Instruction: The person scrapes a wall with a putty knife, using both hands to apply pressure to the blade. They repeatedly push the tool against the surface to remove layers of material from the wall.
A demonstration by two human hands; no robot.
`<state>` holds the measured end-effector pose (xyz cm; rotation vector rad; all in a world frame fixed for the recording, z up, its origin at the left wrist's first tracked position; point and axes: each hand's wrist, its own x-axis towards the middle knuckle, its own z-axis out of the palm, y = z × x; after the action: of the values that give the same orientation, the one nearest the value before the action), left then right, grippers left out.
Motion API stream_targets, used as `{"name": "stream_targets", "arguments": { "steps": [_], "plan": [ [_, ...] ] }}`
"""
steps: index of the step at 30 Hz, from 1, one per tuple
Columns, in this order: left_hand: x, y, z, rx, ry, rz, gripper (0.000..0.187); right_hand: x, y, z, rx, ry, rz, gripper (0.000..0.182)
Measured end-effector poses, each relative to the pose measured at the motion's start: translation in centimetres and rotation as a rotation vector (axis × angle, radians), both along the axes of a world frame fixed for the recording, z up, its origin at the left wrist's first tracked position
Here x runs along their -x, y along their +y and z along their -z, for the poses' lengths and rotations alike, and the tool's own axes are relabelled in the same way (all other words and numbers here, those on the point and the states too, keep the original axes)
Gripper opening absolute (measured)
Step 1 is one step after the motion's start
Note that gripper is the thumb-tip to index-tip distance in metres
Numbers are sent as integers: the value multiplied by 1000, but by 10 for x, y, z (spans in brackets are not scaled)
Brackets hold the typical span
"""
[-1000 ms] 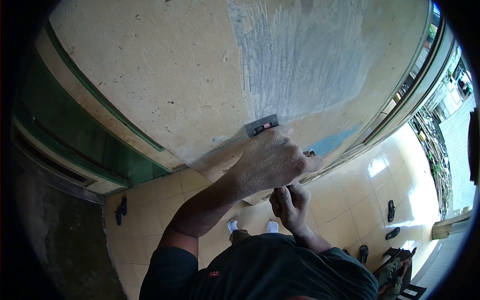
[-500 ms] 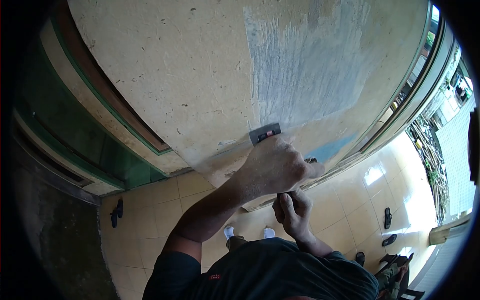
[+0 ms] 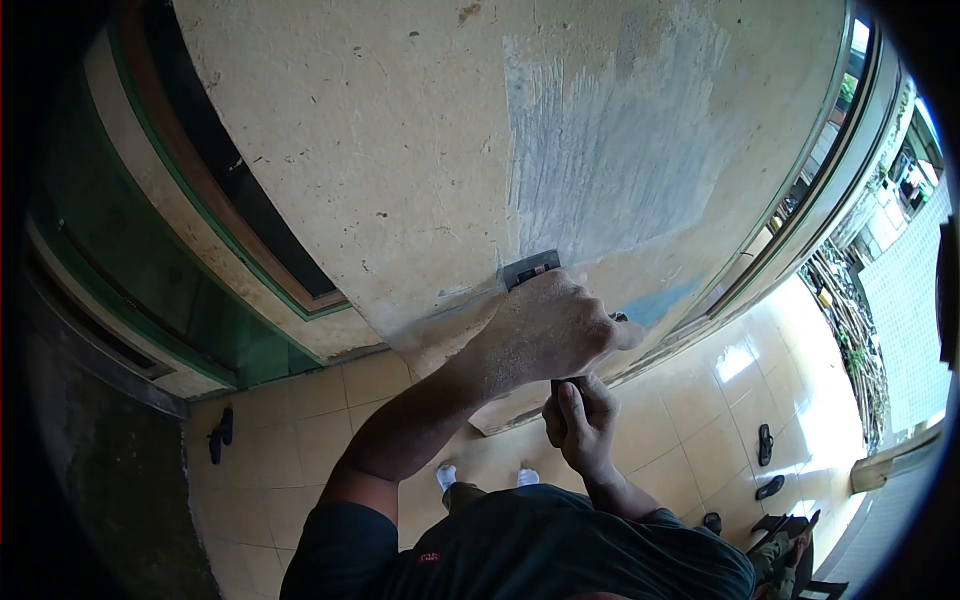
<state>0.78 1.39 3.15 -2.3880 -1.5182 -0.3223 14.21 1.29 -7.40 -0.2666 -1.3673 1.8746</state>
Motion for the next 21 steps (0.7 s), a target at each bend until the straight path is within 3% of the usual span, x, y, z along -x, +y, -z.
{"name": "stream_targets", "arguments": {
  "steps": [8, 13, 21],
  "plan": [
    [-3, 2, 11, 59, -20, -49, 12, -2, -3, 19, 132, 49, -65, 23],
    [-3, 4, -3, -6, 44, -35, 11, 3, 0, 5, 84, 48, -35, 23],
    [-3, 3, -14, 97, 116, -60, 11, 3, -5, 0, 105, 53, -54, 23]
  ]
}}
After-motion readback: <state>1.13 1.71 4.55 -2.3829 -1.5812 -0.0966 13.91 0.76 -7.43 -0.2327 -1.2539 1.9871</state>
